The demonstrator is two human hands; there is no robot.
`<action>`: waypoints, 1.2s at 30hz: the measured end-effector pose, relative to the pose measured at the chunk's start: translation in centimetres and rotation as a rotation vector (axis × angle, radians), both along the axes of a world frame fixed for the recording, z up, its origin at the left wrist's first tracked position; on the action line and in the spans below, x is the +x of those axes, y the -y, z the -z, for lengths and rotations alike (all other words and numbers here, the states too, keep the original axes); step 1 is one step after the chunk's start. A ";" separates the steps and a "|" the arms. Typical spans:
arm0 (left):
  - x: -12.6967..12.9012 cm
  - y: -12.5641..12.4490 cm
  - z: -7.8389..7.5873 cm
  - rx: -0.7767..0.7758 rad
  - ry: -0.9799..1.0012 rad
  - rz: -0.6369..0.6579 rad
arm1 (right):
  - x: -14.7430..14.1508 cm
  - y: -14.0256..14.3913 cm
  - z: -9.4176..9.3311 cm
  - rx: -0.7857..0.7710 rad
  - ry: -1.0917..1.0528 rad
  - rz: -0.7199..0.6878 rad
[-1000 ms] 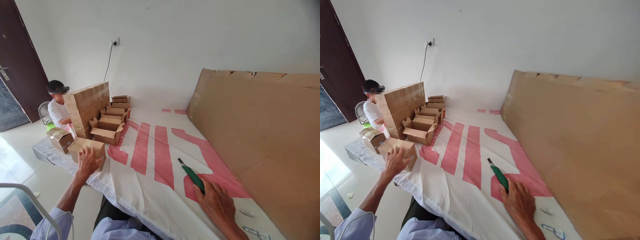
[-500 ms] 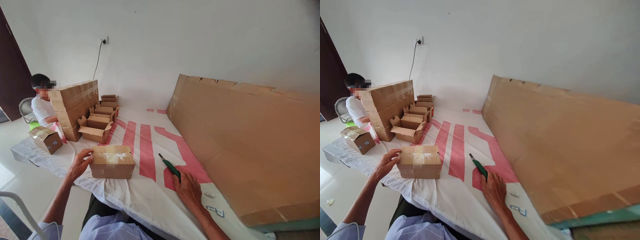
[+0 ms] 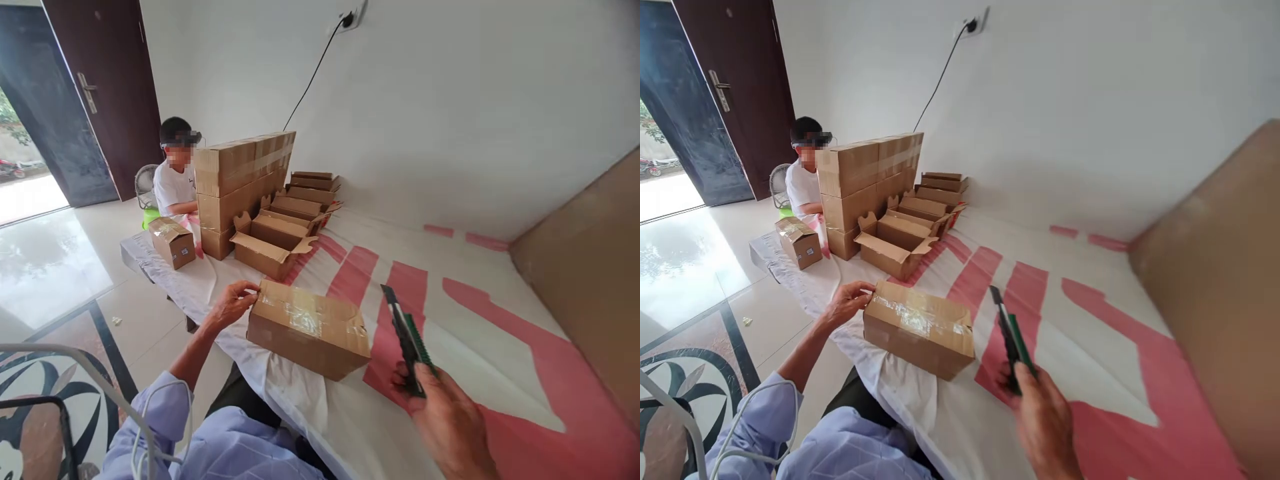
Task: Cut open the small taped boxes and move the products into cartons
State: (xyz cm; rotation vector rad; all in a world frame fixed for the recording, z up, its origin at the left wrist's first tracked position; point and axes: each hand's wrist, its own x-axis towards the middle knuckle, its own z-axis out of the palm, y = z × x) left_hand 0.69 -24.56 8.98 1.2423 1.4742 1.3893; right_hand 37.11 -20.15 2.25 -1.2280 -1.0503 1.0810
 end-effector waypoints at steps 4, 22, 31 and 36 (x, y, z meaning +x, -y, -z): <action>-0.1 -0.1 -1.3 -0.004 0.028 0.105 | -3.7 0.7 -3.0 0.020 -0.019 -0.047; 2.3 -1.1 -3.4 0.056 -0.054 0.084 | -4.2 0.2 -4.7 0.246 0.175 -0.001; 2.6 -1.2 -3.9 0.076 -0.067 0.281 | -2.6 0.3 -6.1 0.298 0.285 -0.062; 2.5 -1.5 -3.6 0.076 -0.043 0.277 | -0.3 -0.3 -11.4 0.372 0.477 -0.287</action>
